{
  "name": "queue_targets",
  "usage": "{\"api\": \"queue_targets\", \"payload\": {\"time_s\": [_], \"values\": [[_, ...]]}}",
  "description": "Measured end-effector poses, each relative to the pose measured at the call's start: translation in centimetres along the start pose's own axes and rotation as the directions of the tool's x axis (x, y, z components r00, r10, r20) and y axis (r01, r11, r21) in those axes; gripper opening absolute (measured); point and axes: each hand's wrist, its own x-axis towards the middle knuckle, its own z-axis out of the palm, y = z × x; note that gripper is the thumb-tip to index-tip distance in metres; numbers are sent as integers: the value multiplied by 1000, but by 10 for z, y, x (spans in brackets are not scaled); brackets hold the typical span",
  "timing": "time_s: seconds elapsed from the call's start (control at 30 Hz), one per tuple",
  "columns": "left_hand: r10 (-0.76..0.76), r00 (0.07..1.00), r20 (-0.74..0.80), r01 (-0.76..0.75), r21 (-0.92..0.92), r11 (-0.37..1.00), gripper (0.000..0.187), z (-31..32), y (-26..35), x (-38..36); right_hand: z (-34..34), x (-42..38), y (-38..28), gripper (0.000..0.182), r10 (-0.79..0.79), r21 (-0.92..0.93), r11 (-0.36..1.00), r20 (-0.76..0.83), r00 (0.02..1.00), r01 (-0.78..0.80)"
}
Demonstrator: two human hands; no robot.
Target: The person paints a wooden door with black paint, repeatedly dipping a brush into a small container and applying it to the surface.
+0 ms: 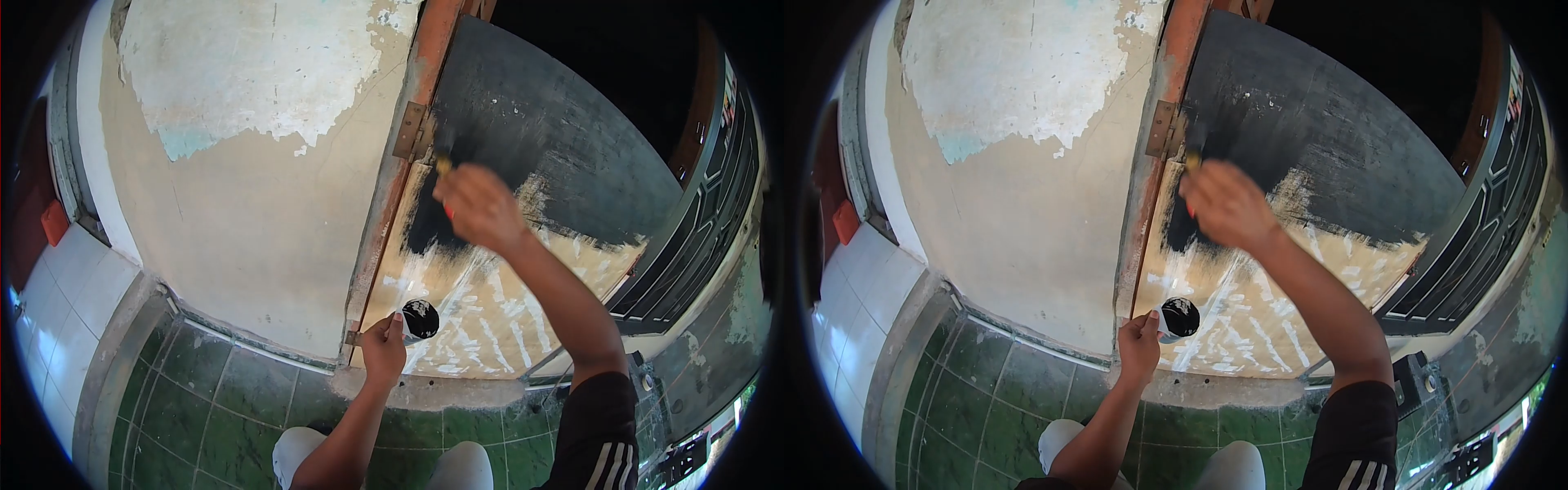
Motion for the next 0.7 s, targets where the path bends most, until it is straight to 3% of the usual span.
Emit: {"api": "queue_targets", "payload": {"time_s": [0.07,0.13,0.17,0.23,0.27,0.33,0.43,0.5,0.53,0.6,0.63,0.7], "values": [[-27,1000,7,26,18,999,37,-2,3,-2,-2,-19,-25,11,147,232,955,166,975,-184],[-49,999,4,48,28,998,37,-3,5,-2,-8,-31,-34,11,254,456,768,429,867,-450],[-31,1000,-5,31,34,999,37,-4,4,-3,-10,-32,-28,9,411,496,635,434,802,-593],[11,1000,-20,-10,44,999,39,-4,4,-3,-2,-38,13,8,559,541,590,261,787,-599],[0,1000,-25,1,39,999,39,-4,2,-3,-17,-26,32,8,686,479,502,285,669,-720],[-16,999,-37,17,24,1000,38,-3,-2,0,-40,-12,74,9,756,464,519,143,639,-718],[-18,999,-40,19,17,1000,38,-1,0,-1,-80,21,75,9,802,292,590,-109,587,-752],[-3,999,-50,4,27,1000,38,0,-1,-4,-74,6,78,13,439,62,894,-332,835,-445],[5,998,-59,-3,31,1000,38,1,-2,-5,-66,-3,77,15,204,-82,963,-395,896,-256],[-60,998,-20,61,24,998,36,0,-7,-7,-40,-31,43,21,106,-129,983,-175,979,-129],[-91,996,-2,91,24,996,35,-2,-9,-7,-12,-56,20,21,140,-56,988,-61,988,-144],[-80,997,-18,81,28,996,37,-2,-12,-10,11,-86,-33,17,50,40,998,14,999,-51]]}}
